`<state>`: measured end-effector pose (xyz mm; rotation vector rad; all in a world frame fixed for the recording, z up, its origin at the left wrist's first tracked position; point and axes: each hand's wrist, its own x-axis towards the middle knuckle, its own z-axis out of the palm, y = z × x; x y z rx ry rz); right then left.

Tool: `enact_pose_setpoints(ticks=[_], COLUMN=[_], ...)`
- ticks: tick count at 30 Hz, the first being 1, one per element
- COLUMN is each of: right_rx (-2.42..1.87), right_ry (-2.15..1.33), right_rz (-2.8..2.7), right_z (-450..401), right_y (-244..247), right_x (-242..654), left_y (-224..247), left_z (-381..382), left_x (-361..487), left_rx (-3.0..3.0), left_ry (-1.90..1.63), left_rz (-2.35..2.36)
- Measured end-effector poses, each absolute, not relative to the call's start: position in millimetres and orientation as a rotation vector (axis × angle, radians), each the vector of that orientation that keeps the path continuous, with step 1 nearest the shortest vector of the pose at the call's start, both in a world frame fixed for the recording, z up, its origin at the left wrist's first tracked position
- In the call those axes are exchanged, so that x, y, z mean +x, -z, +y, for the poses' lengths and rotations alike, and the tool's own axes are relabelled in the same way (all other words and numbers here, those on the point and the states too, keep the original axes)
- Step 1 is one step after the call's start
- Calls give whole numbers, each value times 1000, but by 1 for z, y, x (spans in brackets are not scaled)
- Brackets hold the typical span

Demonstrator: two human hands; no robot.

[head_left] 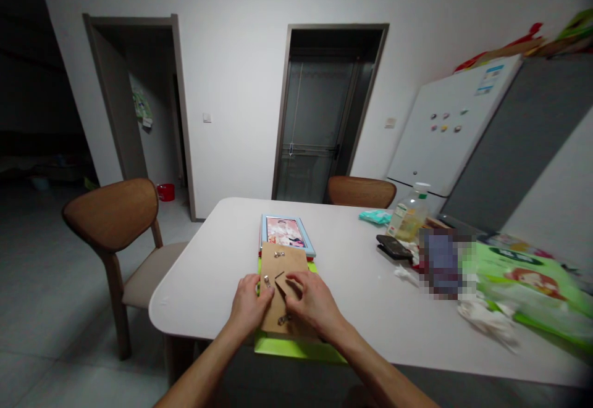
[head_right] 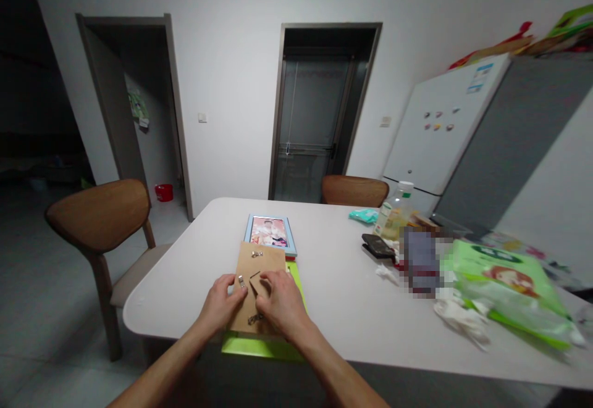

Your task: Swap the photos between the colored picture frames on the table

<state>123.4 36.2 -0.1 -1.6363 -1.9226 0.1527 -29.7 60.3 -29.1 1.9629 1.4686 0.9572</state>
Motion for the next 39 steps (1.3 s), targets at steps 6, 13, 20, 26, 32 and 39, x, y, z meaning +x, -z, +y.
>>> enact_pose_setpoints(ticks=[6,13,20,26,32,39], right_rx=[-1710,-1706,-1635,-1516,-1611,-1688], right_ry=[-173,-338,-377,-314,-217,-70], right_rz=[-1877,-1844,-1872,-1970,-2151,-2258], right_z=[38,29,26,39,33,28], right_y=[-15,0,10,25,28,23], right_x=[123,130,149,157,154,153], left_y=[33,43,44,42,40,34], left_z=[67,77,75,77,87,100], left_x=[-33,-26,-42,-51,-87,-138], left_rx=[1880,1624,1363,1266,1268,1408], left_ry=[-905,-935,-1052,-1110,-1153,-1094], left_rz=[1479,1463,1412,1376,1453,1663])
